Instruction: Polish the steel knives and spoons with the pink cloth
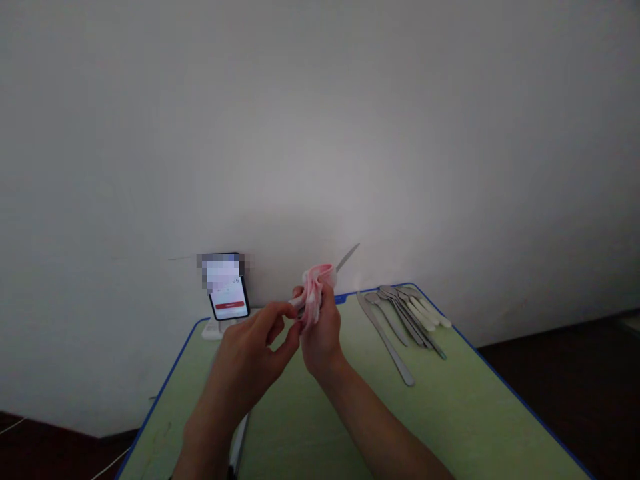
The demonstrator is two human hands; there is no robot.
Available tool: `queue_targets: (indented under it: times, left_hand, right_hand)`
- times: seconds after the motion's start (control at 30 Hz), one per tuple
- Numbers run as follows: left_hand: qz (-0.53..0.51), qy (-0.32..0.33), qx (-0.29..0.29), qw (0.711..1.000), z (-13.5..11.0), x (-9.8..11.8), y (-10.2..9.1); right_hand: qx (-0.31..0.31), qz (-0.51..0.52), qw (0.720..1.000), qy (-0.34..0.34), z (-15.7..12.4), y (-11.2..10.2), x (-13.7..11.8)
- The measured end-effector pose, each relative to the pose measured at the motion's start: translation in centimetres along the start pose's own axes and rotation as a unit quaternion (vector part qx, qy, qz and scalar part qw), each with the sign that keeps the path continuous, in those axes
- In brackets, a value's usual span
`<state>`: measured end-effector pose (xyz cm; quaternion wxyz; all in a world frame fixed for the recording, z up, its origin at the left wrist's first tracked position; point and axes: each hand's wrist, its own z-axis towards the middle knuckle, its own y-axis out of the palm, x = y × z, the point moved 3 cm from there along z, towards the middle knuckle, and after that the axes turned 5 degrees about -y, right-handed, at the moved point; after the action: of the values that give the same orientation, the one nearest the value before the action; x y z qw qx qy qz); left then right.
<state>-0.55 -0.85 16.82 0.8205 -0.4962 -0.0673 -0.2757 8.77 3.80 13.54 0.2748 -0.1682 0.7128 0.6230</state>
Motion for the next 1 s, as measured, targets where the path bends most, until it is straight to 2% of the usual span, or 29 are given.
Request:
queue_targets:
  times: [0.3,0.53,0.77,0.87,1.0]
  left_hand:
    - [0.006,0.028,0.047,0.998,0.0,0.2,-0.2]
    - [0.003,0.019,0.043,0.999,0.2,0.0,0.2]
    - [0.037,0.082,0.105,0.99,0.0,0.5,0.0]
    - [0.046,0.104,0.124,0.986,-0.1,0.6,-0.5]
    - [0.01,0.148,0.143,0.979,-0.4,0.7,-1.2]
  right_hand:
    - [0.003,0.024,0.999,0.021,-0.1,0.1,-0.2]
    - [0.012,0.031,0.999,0.033,-0.4,0.0,0.5]
    - [0.015,0.091,0.994,0.051,-0.3,0.0,0.6]
    - [0.013,0.116,0.993,0.034,0.7,-0.4,0.2]
    - [0.021,0.133,0.991,-0.024,2.6,-1.5,-1.1]
